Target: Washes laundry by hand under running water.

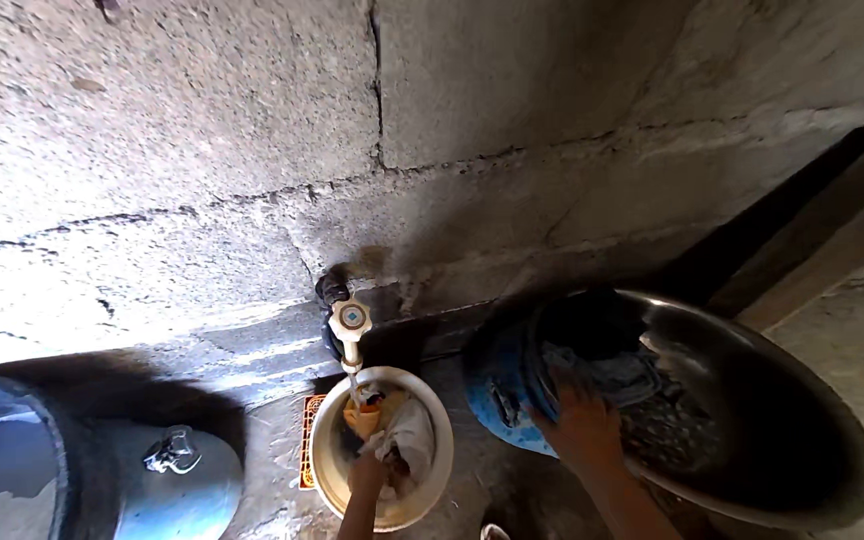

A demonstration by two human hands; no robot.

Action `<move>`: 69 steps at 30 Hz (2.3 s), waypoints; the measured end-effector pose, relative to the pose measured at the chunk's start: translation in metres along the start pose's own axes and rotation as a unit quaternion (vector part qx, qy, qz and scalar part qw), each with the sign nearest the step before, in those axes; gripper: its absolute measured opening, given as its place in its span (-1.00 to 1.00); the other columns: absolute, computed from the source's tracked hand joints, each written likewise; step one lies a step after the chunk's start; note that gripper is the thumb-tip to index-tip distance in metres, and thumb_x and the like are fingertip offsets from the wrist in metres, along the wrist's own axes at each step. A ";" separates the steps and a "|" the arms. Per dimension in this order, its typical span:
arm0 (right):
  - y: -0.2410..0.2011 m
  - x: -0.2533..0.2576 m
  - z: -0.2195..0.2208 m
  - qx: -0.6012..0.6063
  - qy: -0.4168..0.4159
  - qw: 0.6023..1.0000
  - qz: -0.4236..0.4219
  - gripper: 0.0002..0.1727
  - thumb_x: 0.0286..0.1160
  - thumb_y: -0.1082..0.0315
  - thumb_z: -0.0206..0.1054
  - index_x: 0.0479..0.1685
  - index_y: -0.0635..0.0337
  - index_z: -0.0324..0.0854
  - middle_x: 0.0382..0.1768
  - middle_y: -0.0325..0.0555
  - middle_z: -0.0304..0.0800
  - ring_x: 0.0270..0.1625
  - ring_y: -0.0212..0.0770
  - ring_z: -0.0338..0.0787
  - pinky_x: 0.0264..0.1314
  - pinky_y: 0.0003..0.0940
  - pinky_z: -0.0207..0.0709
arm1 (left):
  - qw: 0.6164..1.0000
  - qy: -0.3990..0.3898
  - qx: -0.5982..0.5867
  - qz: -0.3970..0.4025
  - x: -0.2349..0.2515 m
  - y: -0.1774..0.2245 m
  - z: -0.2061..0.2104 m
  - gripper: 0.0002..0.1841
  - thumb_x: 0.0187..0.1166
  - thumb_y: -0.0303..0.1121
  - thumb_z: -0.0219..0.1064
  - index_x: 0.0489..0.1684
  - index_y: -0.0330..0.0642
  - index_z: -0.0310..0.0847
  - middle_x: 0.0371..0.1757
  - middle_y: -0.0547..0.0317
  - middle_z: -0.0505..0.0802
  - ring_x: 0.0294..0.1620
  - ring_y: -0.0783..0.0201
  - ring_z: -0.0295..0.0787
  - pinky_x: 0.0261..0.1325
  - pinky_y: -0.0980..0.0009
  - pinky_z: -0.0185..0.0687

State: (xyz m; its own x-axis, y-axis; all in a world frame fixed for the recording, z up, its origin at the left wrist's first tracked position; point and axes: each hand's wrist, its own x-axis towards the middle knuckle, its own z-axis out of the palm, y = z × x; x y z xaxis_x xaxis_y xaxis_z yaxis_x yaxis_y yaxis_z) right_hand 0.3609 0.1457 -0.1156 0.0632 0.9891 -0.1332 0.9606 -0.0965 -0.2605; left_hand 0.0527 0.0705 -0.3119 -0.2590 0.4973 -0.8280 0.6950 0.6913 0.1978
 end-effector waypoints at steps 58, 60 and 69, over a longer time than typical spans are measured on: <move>0.014 0.002 -0.119 0.808 0.145 0.543 0.178 -0.46 0.89 -0.02 -0.28 0.10 0.17 0.54 -0.33 -0.16 0.80 -0.32 -0.32 0.80 -0.29 -0.30 0.74 | 0.741 -0.184 -0.578 0.290 -0.192 0.112 -0.080 -0.34 0.70 0.09 0.09 0.63 -0.20 0.32 0.55 0.00 0.66 0.44 0.03 0.69 0.37 0.01 0.67; 0.069 0.017 -0.146 0.792 0.244 0.529 0.182 -0.43 0.89 -0.05 -0.30 0.27 0.19 0.46 -0.22 -0.10 0.76 -0.24 -0.27 0.78 -0.20 -0.22 0.73 | 0.783 -0.162 -0.564 0.205 -0.166 0.107 -0.071 -0.47 0.91 -0.11 -0.24 0.58 -0.29 0.35 0.52 -0.10 0.65 0.40 0.02 0.70 0.37 0.05 0.64; 0.222 0.008 -0.112 0.602 0.209 0.713 0.293 -0.23 0.73 -0.23 0.03 0.82 -0.05 0.06 0.67 0.00 0.34 0.55 -0.02 0.51 0.40 0.11 0.52 | 0.979 0.020 -0.193 0.062 0.004 0.057 -0.029 -0.38 0.74 -0.17 0.30 0.65 -0.42 0.35 0.52 -0.47 0.60 0.54 -0.31 0.56 0.58 -0.20 0.43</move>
State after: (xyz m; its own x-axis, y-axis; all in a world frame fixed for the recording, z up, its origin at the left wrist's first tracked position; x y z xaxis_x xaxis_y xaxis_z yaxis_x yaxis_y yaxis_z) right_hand 0.6044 0.1451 -0.0677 0.6752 0.6619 -0.3256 -0.1761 -0.2840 -0.9425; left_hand 0.0716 0.1273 -0.2888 -0.2196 0.6043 -0.7659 0.4199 0.7672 0.4849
